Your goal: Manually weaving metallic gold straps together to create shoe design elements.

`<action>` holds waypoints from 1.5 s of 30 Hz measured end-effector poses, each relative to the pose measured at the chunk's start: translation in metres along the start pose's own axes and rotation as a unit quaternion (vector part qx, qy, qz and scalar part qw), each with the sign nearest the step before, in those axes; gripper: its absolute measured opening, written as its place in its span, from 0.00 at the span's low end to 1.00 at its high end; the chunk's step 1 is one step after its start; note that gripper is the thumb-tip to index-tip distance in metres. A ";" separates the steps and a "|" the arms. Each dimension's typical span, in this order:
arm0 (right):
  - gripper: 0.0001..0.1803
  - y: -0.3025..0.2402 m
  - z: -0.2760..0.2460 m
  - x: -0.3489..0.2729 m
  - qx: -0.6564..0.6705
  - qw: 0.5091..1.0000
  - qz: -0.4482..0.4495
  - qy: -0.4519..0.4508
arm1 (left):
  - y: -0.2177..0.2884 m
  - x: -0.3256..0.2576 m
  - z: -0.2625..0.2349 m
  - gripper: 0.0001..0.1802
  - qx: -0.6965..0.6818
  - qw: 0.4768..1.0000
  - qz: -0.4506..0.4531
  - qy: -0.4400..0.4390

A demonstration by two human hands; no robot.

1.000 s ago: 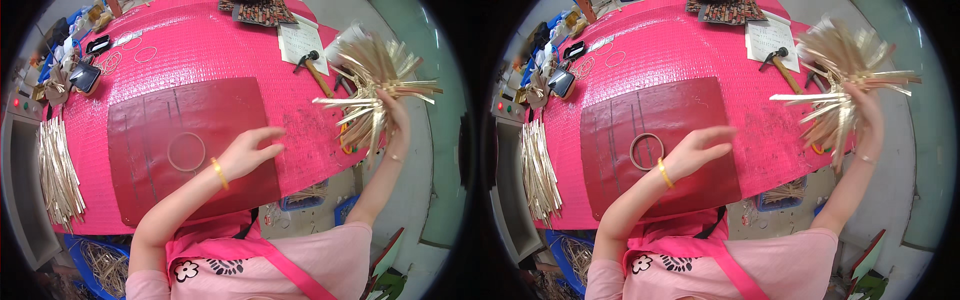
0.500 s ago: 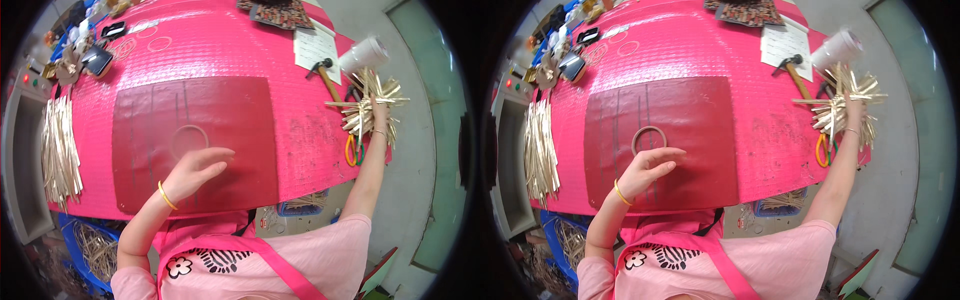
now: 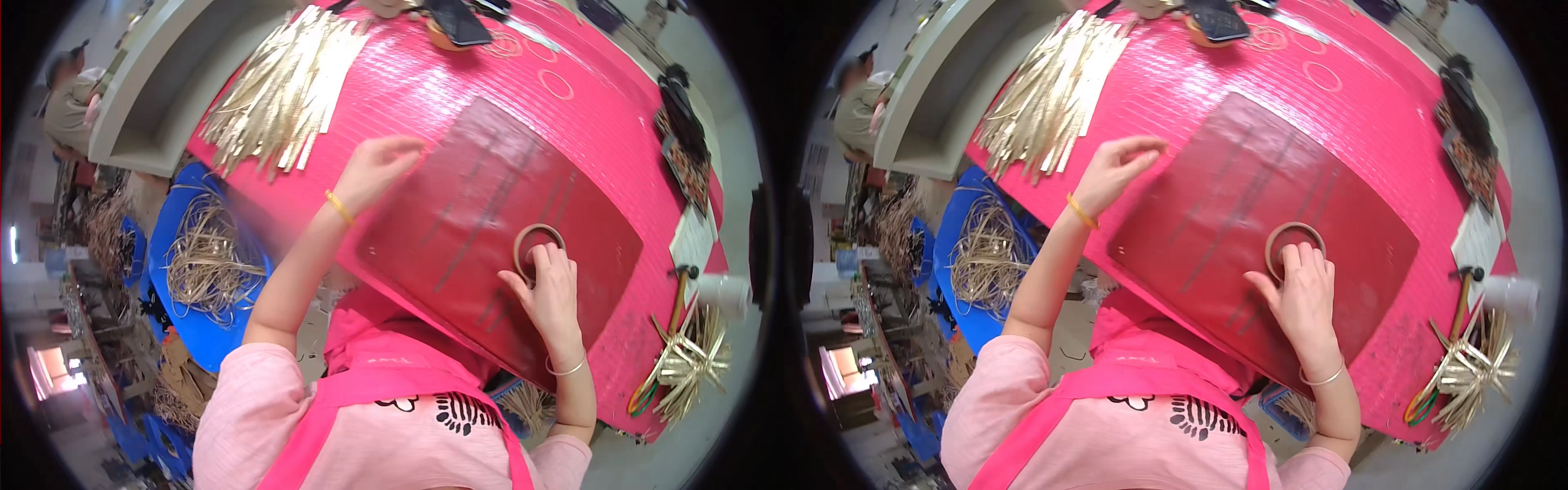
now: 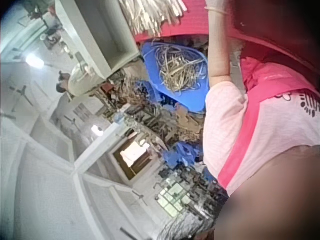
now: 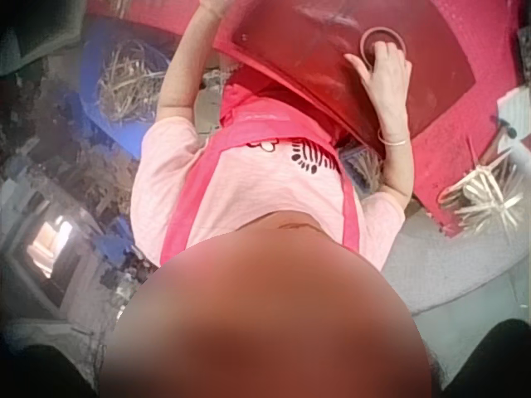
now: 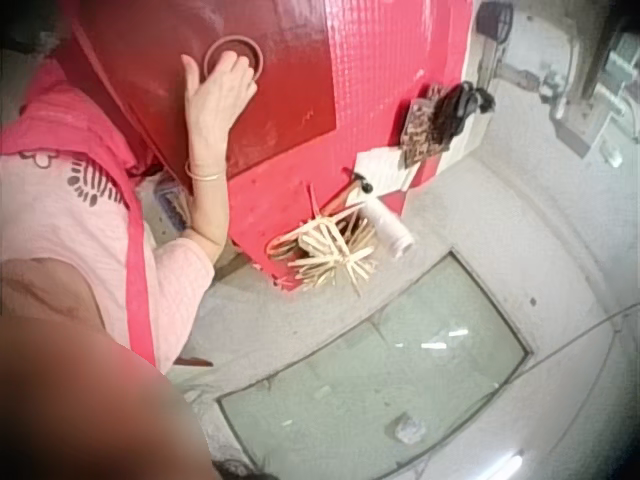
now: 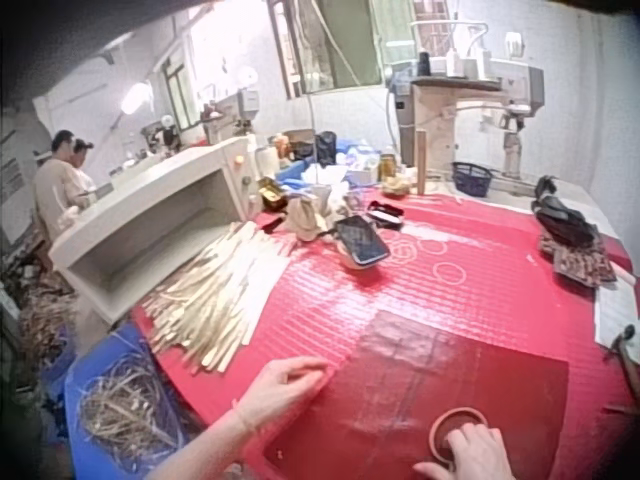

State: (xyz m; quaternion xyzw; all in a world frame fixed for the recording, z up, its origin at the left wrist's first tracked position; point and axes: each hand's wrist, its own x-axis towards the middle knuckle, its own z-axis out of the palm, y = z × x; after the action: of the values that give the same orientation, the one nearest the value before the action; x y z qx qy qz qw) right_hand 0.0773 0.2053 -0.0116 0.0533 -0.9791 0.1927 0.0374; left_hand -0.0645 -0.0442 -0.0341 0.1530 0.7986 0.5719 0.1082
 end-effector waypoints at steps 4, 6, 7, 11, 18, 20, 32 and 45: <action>0.11 0.035 0.005 0.001 -0.031 0.999 0.014 -0.033 | -0.045 0.041 -0.071 0.15 0.340 0.913 0.015 0.227; 0.10 0.050 -0.016 -0.015 -0.033 0.996 0.071 -0.035 | -0.066 0.070 -0.092 0.15 0.430 0.863 0.006 0.267; 0.09 0.052 -0.028 -0.024 -0.041 0.994 0.101 -0.031 | -0.085 0.085 -0.097 0.13 0.553 0.747 0.052 0.364; 0.08 0.054 -0.053 -0.051 0.005 0.981 0.192 -0.025 | -0.104 0.099 -0.100 0.07 0.614 0.731 0.018 0.296; 0.10 0.000 -0.047 -0.005 0.115 0.982 0.130 -0.080 | -0.046 0.017 -0.054 0.06 0.516 0.837 0.048 0.175; 0.10 -0.020 -0.037 0.023 0.165 0.975 0.061 -0.133 | -0.034 -0.002 -0.040 0.07 0.491 0.859 0.043 0.136; 0.11 -0.044 -0.005 0.076 0.156 0.975 -0.055 -0.146 | -0.036 0.059 0.009 0.08 0.417 0.901 0.071 0.093; 0.11 -0.061 0.009 0.112 0.654 0.751 0.062 -0.069 | 0.058 -0.004 0.003 0.09 -0.322 0.938 -0.089 -0.095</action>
State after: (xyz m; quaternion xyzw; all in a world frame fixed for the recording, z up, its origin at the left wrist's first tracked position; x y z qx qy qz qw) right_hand -0.0269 0.1353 0.0134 0.0169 -0.6148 0.7838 -0.0860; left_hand -0.0524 -0.0260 0.0203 0.0920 0.5678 0.7696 0.2773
